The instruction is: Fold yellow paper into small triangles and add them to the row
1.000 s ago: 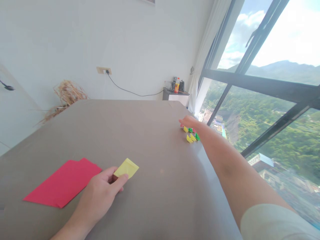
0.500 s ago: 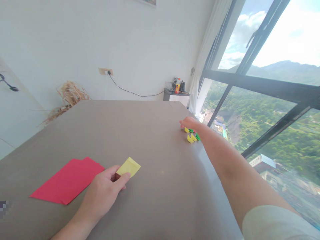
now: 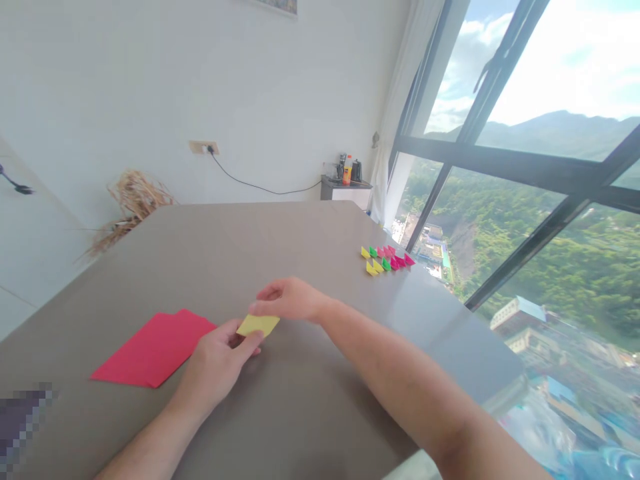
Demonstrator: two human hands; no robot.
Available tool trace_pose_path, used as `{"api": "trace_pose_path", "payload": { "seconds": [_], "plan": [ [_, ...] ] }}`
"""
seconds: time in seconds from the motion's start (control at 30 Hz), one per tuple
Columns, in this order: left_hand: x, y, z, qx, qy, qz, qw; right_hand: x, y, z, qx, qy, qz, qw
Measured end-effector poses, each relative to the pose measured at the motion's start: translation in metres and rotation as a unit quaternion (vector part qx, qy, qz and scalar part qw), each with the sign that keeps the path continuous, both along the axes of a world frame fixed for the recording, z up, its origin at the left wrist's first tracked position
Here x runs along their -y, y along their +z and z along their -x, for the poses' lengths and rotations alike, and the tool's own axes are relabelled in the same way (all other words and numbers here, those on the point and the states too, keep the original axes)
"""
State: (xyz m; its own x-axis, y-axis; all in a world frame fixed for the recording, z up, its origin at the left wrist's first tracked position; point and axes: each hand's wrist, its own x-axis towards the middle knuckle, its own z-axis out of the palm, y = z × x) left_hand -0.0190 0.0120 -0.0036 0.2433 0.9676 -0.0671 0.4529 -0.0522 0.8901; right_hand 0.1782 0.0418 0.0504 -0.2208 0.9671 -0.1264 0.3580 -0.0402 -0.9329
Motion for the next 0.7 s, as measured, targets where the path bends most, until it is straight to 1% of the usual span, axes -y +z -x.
{"api": "trace_pose_path", "payload": {
  "seconds": [0.07,0.13,0.2,0.37,0.43,0.5,0.57,0.7],
  "plan": [
    [0.0,0.001,0.001,0.017,-0.011,-0.01,1.0,0.013,-0.007,0.011,-0.039,0.031,0.031,0.998],
    [0.002,0.004,0.0,0.006,-0.008,-0.019,1.0,0.021,-0.01,0.012,-0.082,0.031,0.035,0.996],
    [0.003,0.006,-0.001,-0.01,-0.008,-0.031,0.999,0.027,-0.011,0.01,-0.097,0.011,0.012,0.995],
    [0.007,0.009,-0.005,0.001,-0.041,-0.05,0.998,0.037,-0.015,0.014,-0.057,-0.061,-0.055,0.995],
    [0.008,0.009,-0.006,0.017,-0.044,-0.049,0.998,0.038,-0.018,0.018,-0.063,-0.096,-0.062,0.991],
    [0.008,0.008,-0.007,0.024,-0.025,-0.053,0.998,0.039,-0.02,0.019,-0.079,-0.113,-0.057,0.989],
    [0.008,0.008,-0.008,0.019,0.0,-0.056,0.998,0.04,-0.022,0.019,-0.1,-0.117,-0.05,0.987],
    [0.012,0.009,-0.011,0.035,-0.014,-0.036,0.999,0.044,-0.027,0.017,-0.13,-0.138,-0.065,0.98]
  ]
}}
